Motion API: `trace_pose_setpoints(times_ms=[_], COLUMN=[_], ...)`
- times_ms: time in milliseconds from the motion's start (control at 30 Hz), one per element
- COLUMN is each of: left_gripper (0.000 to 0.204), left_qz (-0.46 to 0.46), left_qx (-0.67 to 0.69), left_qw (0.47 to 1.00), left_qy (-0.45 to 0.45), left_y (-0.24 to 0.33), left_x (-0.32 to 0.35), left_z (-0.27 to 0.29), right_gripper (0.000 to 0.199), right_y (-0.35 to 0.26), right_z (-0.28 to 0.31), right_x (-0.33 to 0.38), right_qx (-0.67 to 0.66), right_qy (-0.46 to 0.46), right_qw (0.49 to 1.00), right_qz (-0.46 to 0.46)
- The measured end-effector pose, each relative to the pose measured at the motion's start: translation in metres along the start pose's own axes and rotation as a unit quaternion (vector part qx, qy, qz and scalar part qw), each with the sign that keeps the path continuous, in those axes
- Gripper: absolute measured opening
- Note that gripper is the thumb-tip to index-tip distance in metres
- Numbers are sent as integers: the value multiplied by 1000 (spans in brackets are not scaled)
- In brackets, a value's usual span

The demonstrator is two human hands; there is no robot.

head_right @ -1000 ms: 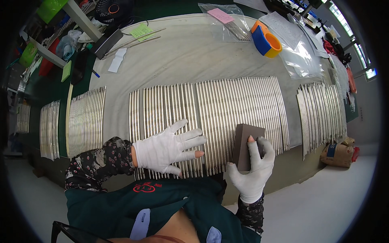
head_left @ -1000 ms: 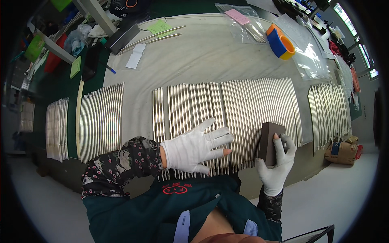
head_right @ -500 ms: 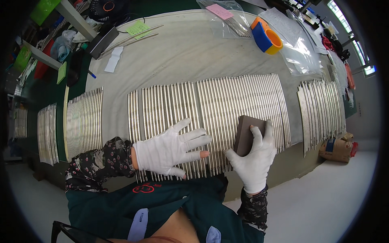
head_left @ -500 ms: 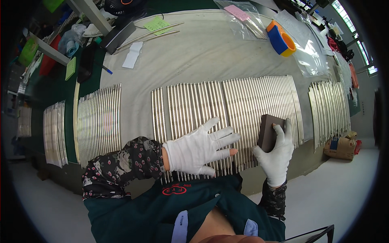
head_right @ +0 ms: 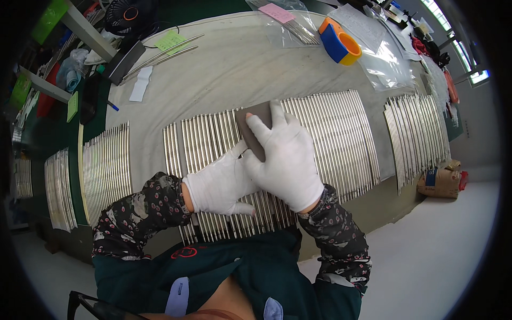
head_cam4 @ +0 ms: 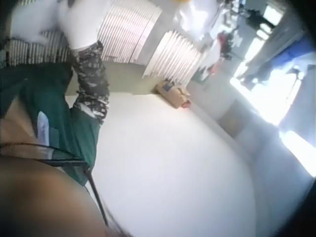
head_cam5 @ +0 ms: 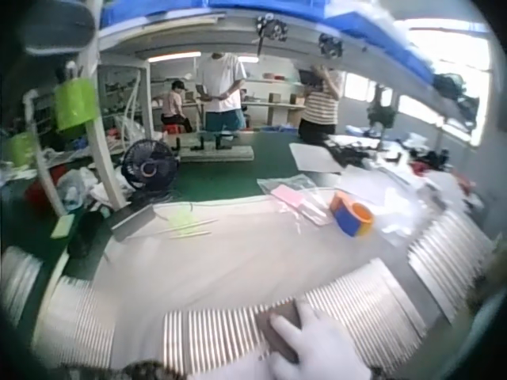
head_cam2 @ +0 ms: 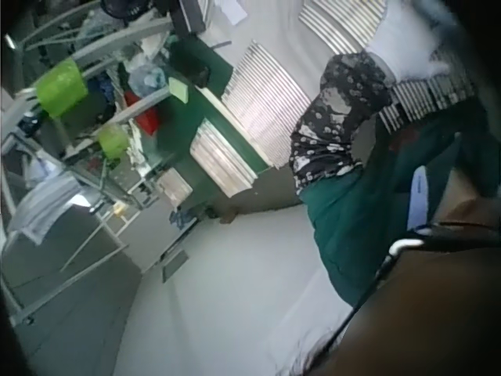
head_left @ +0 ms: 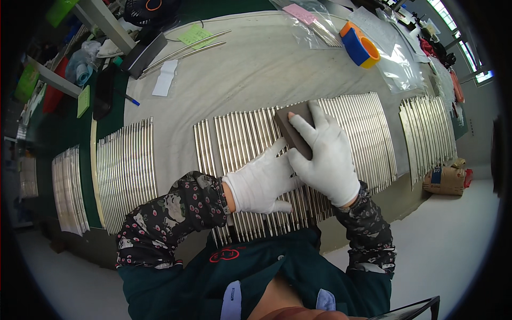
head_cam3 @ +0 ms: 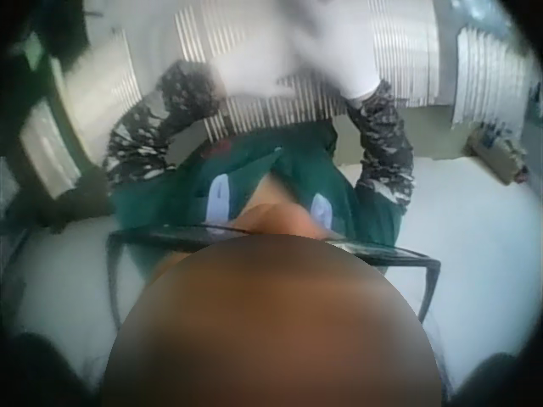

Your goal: Sanding a stack of thin metal strips on a workbench using a manual sanding block.

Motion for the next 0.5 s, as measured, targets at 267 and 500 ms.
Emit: trace_pose_setpoints(times_ms=[267,500], left_gripper=[75,76], left_qz=[-20,-24], left_qx=[57,51], left_qw=[992,992], left_qy=[112,117], left_y=[3,5], left_x=[5,3], left_z=[11,12], right_gripper=[50,48], right_y=[32,68], right_z=[-3,8], right_x=[-29,-29], right_qx=[74,160], right_qy=[-27,1], right_qw=[992,979], right_qz=[-99,-128])
Point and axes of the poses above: each hand's wrist, its own x-axis away from the middle knuckle, its own z-axis out of the back of the hand, y = z × x, the point moved 9 cm from there along -x, towards the middle knuckle, and after that the axes turned 4 degrees about -z, right-handed, at the moved point
